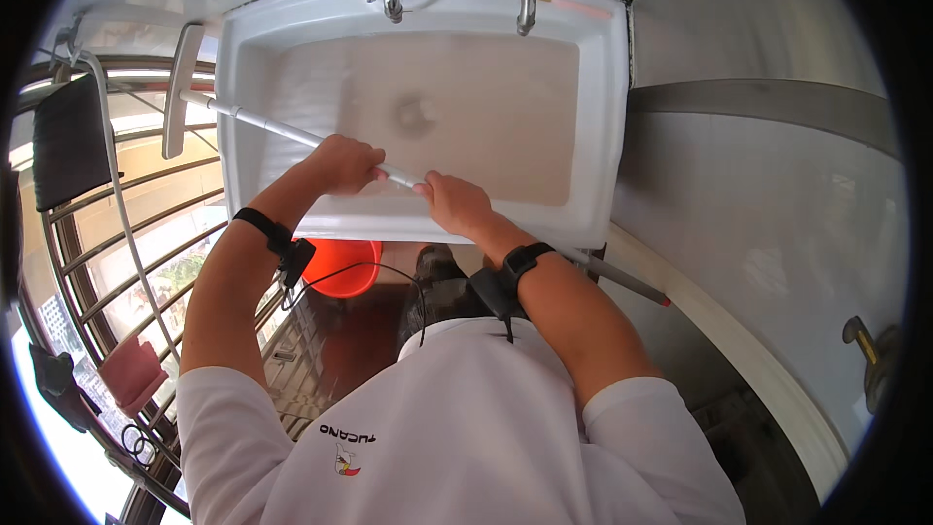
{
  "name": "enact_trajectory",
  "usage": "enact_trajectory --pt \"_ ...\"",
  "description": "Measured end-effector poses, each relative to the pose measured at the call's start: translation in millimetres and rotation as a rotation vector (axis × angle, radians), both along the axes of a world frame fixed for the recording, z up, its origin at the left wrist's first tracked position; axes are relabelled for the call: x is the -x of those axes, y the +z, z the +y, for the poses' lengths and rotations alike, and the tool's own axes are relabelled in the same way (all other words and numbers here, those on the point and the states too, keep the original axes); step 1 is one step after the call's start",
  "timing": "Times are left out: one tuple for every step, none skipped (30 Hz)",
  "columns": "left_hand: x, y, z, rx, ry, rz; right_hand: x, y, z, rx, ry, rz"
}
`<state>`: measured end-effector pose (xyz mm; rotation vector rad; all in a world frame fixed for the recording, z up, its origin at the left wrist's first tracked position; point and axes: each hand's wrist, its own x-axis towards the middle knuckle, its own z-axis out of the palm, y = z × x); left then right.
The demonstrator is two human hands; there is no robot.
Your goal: The recorder applies glue to repair the handle or blade attachment of a window squeegee.
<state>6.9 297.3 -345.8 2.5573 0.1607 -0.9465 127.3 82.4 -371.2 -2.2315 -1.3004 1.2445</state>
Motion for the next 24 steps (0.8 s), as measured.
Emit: enact_trajectory --pt "1 -1 2 -0.005 0.001 -0.004 -3 -1 1 0.008 -0.012 -0.002" --pt "2 -2 3 -0.009 0.003 -0.007 -9 -3 4 0.093 -0.034 0.137" --pt "2 -4 3 0.0 -0.007 -0.008 -15 -5 5 0.178 -0.056 0.276" --pt "1 -4 3 0.002 -0.007 -0.015 -22 -7 4 0.184 -0.066 0.274" --pt "0 -3 3 0.005 -0.006 -0.022 -30 -9 3 0.216 -0.073 0.372" --pt "-2 -3 4 0.013 -0.014 -0.025 -33 -11 1 0.247 -0.08 0.471" --pt "-2 -3 5 0.008 -0.013 -0.018 -29 -12 0 0.252 -0.089 0.471" --pt "-3 -3 5 0.002 -0.013 -0.011 -21 -13 0 0.205 -0.089 0.338" --pt "-3 -3 4 0.008 -0.02 -0.012 -15 -13 -1 0.159 -0.087 0.205" --pt "1 -2 5 0.006 -0.009 -0.006 -7 -7 2 0.159 -0.087 0.206" --pt "2 -3 5 0.006 0.002 -0.003 -2 3 4 0.208 -0.148 0.152" --pt "2 -4 4 0.005 0.004 -0.004 1 10 6 0.256 -0.209 0.098" --pt "0 -5 3 0.0 0.011 0.004 2 12 7 0.254 -0.211 0.097" --pt "0 -5 2 -0.006 0.02 0.012 3 13 7 0.255 -0.225 0.091" --pt "1 -5 3 -0.008 0.019 0.011 3 15 7 0.255 -0.24 0.085" --pt "2 -5 2 -0.005 0.027 -0.002 4 15 7 0.254 -0.241 0.084" --pt "2 -5 1 -0.001 0.036 -0.014 5 15 7 0.255 -0.227 0.047" --pt "2 -5 0 -0.001 0.035 -0.015 6 16 6 0.256 -0.213 0.011" --pt "-1 -4 0 0.002 0.031 -0.011 5 13 4 0.255 -0.216 0.008" --pt "-3 -3 0 0.006 0.026 -0.008 4 10 2 0.232 -0.219 0.02" --pt "-4 -2 1 0.008 0.023 -0.014 3 7 -1 0.209 -0.224 0.03" --pt "-5 -1 0 0.008 0.018 0.001 0 6 -3 0.216 -0.23 0.024" --pt "-7 0 -1 0.01 0.012 0.014 -3 4 -5 0.165 -0.264 0.079" --pt "-6 2 -2 0.021 0.004 0.005 -7 3 -10 0.114 -0.298 0.133"
